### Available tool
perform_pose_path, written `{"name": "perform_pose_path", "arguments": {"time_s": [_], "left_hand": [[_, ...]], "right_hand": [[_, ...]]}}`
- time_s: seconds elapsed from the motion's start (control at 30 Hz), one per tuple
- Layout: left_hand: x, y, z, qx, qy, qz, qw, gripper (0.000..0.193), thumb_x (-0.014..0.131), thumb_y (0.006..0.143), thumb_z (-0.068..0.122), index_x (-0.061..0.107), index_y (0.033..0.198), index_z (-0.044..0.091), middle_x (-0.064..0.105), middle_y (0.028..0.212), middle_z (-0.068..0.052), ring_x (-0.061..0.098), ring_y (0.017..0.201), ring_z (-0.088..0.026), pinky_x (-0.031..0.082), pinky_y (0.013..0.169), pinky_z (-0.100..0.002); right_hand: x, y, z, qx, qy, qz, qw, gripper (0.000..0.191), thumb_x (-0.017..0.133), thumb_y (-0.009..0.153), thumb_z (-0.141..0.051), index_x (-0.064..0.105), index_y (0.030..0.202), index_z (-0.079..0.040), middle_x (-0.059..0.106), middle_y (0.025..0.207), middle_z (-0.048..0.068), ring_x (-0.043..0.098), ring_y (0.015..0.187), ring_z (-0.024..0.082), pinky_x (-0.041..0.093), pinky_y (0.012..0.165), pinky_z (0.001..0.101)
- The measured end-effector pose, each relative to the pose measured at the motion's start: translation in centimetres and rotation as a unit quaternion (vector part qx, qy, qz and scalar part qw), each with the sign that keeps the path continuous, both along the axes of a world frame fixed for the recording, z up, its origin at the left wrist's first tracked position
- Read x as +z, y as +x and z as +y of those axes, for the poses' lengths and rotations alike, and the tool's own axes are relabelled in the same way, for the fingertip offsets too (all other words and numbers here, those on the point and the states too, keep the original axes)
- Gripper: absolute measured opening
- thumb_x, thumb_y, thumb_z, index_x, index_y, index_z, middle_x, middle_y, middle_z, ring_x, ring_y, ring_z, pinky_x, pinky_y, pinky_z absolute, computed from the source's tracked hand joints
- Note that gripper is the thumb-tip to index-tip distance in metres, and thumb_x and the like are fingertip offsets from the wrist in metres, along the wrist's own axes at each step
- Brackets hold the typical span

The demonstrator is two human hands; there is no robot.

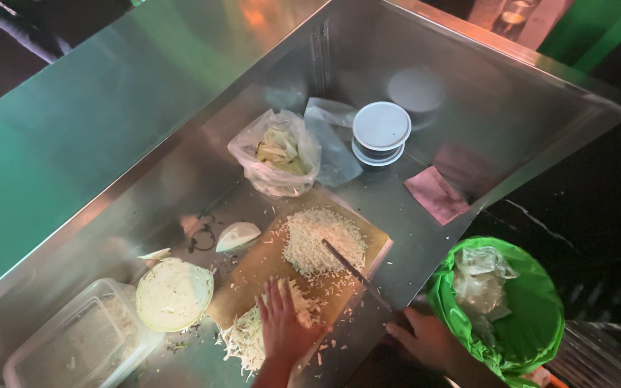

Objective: The person repeatedly chops cabbage on a wooden cutting board using a knife. They hold the cabbage with the left hand and cut it into thin strips with the right hand, accumulating a pile of shredded cabbage on the board.

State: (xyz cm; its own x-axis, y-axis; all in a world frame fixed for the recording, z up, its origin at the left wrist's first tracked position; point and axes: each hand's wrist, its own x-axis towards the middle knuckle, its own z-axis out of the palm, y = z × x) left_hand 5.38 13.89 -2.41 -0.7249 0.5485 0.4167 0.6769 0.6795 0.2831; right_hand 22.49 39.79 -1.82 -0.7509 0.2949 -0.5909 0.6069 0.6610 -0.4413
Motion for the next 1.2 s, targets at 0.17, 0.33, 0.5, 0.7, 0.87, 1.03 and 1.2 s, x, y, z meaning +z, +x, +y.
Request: {"name": "perform_pose_path", "arguments": {"time_s": [0.17,0.33,0.5,0.7,0.87,1.03,1.2], "left_hand": [[1.6,-1.7,2.1,0.037,-0.449,-0.347,0.823,0.125,0.046,0.082,0.089,-0.005,0.164,0.010,-0.011,0.172,-0.020,-0.010,0.159,-0.034,-0.009,0.123,-0.055],[0.5,-2.0,1.2,0.087,-0.279,-0.298,0.909,0.101,0.062,0.087,0.069,0.023,0.157,0.007,0.012,0.169,-0.017,0.004,0.160,-0.031,-0.007,0.126,-0.054],[0.7,-2.6,2.4,0.012,-0.326,-0.374,0.868,0.048,0.059,0.093,0.052,0.067,0.124,0.016,0.010,0.171,-0.011,0.002,0.160,-0.030,-0.010,0.126,-0.054],[-2.1,-1.9,2.9,-0.028,-0.361,-0.316,0.877,0.030,0.047,0.099,0.024,0.073,0.098,0.008,0.020,0.170,-0.012,0.008,0.160,-0.031,-0.006,0.126,-0.057],[-8.0,-2.0,1.2,-0.026,-0.190,-0.196,0.962,0.039,0.056,0.094,0.030,0.061,0.122,0.003,0.024,0.165,-0.022,0.014,0.155,-0.038,0.001,0.123,-0.058],[-7.8,-2.0,0.7,0.022,-0.115,-0.188,0.975,0.073,0.066,0.090,0.044,0.042,0.145,0.001,0.023,0.164,-0.026,0.016,0.154,-0.039,0.006,0.124,-0.056],[0.3,-4.6,0.8,0.110,-0.335,-0.407,0.843,0.126,0.071,0.080,0.078,0.005,0.158,0.005,0.001,0.170,-0.021,-0.003,0.158,-0.033,-0.006,0.126,-0.057]], "right_hand": [[0.1,-0.1,-0.3,0.012,-0.026,0.053,0.998,0.064,0.059,0.092,-0.055,0.050,0.143,-0.018,0.077,0.103,0.018,0.076,0.093,0.035,0.058,0.087,0.0457],[0.2,-0.9,-0.5,-0.016,-0.043,-0.017,0.999,0.061,0.057,0.092,-0.056,0.050,0.139,-0.017,0.078,0.102,0.020,0.077,0.095,0.036,0.060,0.089,0.0447],[0.6,-1.8,-1.0,0.010,-0.032,-0.021,0.999,0.060,0.056,0.095,-0.061,0.056,0.128,-0.011,0.075,0.107,0.023,0.073,0.103,0.039,0.057,0.094,0.0465],[0.2,-1.7,-0.9,0.013,-0.053,0.001,0.998,0.060,0.055,0.093,-0.061,0.057,0.127,-0.011,0.073,0.113,0.023,0.071,0.108,0.040,0.056,0.097,0.0463],[-0.7,-2.9,-0.2,0.063,-0.027,0.056,0.996,0.073,0.059,0.091,-0.062,0.045,0.142,-0.011,0.068,0.125,0.021,0.070,0.110,0.036,0.052,0.100,0.0451],[-0.5,-2.7,-0.2,0.116,0.051,0.088,0.988,0.068,0.061,0.090,-0.061,0.054,0.135,-0.010,0.070,0.119,0.018,0.071,0.101,0.035,0.052,0.095,0.0469],[0.8,-1.5,-0.5,0.061,0.044,0.068,0.995,0.055,0.060,0.089,-0.057,0.063,0.122,-0.013,0.073,0.106,0.014,0.072,0.098,0.033,0.056,0.088,0.0445]]}}
